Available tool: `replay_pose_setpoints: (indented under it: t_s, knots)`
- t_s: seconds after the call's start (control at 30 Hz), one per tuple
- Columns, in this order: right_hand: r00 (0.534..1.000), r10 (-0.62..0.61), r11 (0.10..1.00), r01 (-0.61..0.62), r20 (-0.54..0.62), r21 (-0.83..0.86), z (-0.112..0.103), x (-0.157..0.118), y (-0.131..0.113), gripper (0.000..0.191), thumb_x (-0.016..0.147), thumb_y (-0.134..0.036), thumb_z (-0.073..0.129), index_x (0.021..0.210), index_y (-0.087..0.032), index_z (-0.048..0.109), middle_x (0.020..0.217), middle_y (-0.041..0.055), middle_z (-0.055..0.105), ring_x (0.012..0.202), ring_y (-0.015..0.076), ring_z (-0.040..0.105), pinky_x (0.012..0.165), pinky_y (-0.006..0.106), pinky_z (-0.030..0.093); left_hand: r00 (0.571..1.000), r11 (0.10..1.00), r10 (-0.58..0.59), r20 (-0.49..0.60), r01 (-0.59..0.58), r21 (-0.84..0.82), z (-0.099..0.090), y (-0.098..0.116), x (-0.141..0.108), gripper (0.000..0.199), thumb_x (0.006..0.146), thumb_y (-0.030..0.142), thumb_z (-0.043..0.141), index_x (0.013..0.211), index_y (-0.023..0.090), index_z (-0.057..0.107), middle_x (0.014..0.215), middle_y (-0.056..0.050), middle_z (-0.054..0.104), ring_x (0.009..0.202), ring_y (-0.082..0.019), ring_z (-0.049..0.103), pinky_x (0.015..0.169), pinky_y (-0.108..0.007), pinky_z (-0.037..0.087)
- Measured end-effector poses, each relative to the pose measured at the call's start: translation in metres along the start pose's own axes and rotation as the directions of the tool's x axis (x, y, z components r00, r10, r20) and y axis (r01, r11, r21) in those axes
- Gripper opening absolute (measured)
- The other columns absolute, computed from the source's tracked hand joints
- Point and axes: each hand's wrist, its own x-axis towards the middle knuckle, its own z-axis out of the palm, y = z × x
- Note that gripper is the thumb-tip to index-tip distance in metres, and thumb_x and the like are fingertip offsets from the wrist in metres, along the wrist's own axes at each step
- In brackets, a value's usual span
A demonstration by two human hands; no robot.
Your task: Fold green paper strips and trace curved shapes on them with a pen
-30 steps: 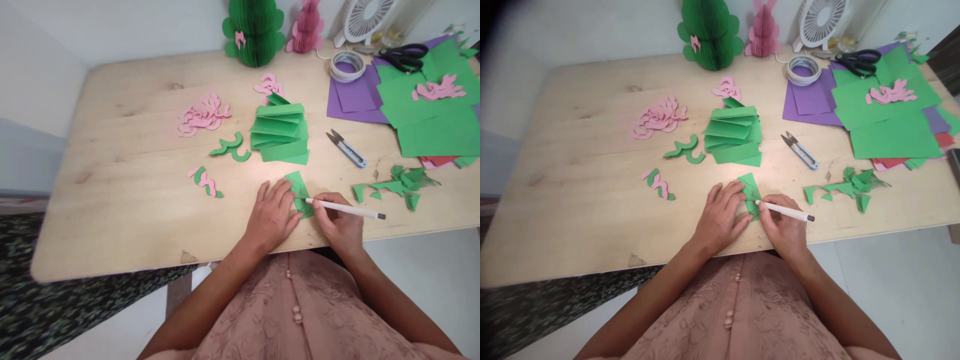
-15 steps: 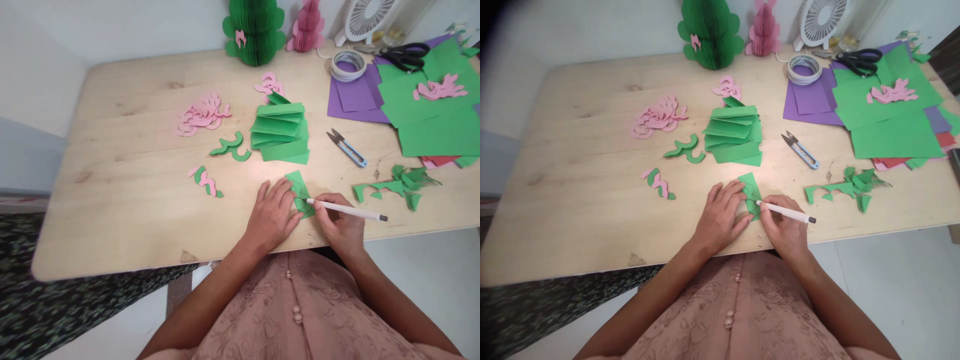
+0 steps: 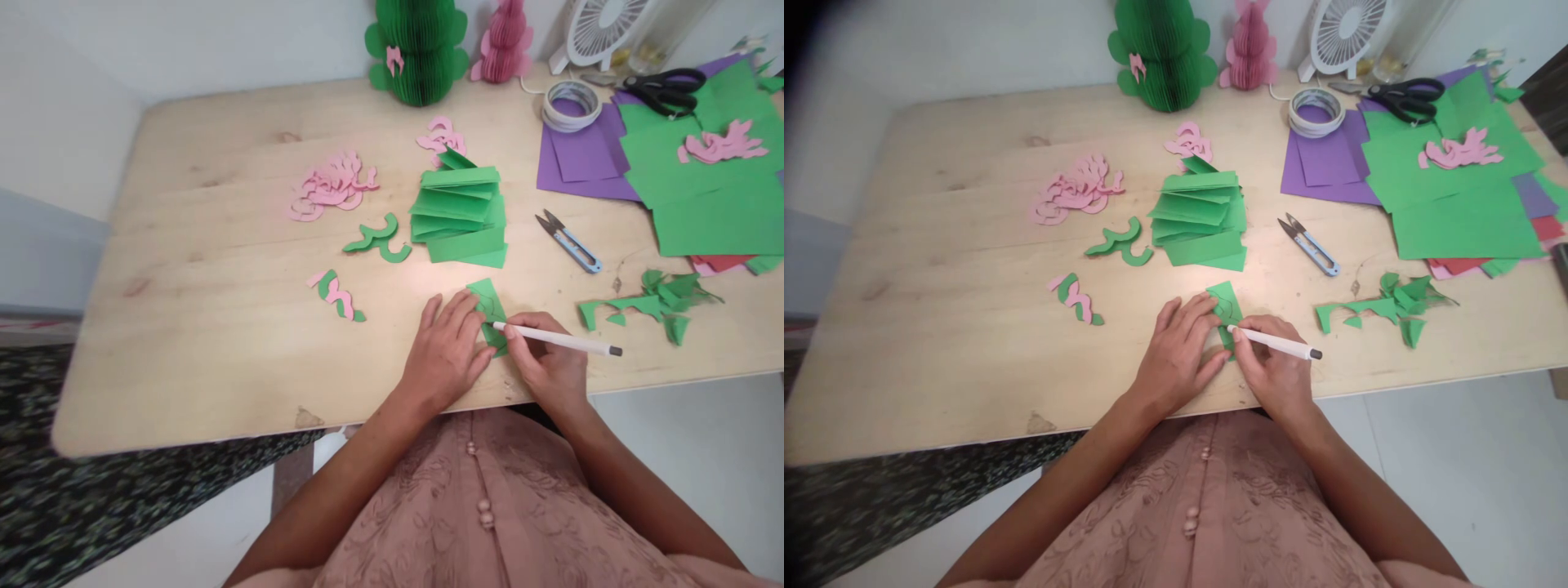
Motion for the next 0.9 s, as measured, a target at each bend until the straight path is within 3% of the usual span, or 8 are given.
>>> replay_pose_setpoints:
  t_s: [0.9]
  knots:
    - [0.998,-0.044,0.997,0.042,-0.034,-0.069,-0.0053,-0.0014,0.0011,0.010,0.087,-0.028,0.059,0.080,-0.022,0.063,0.076,0.0012,0.069,0.069,0.0168,0.065,0.062,0.030,0.049,1.000,1.000,0.002,-0.008,-0.002,-0.001,0.0004,0.0002,0.0002,0.030,0.092,0.035,0.052,0.114,0.014,0.056,0.135,-0.015,0.057,0.135,-0.027,0.044,0.116,-0.049,0.025]
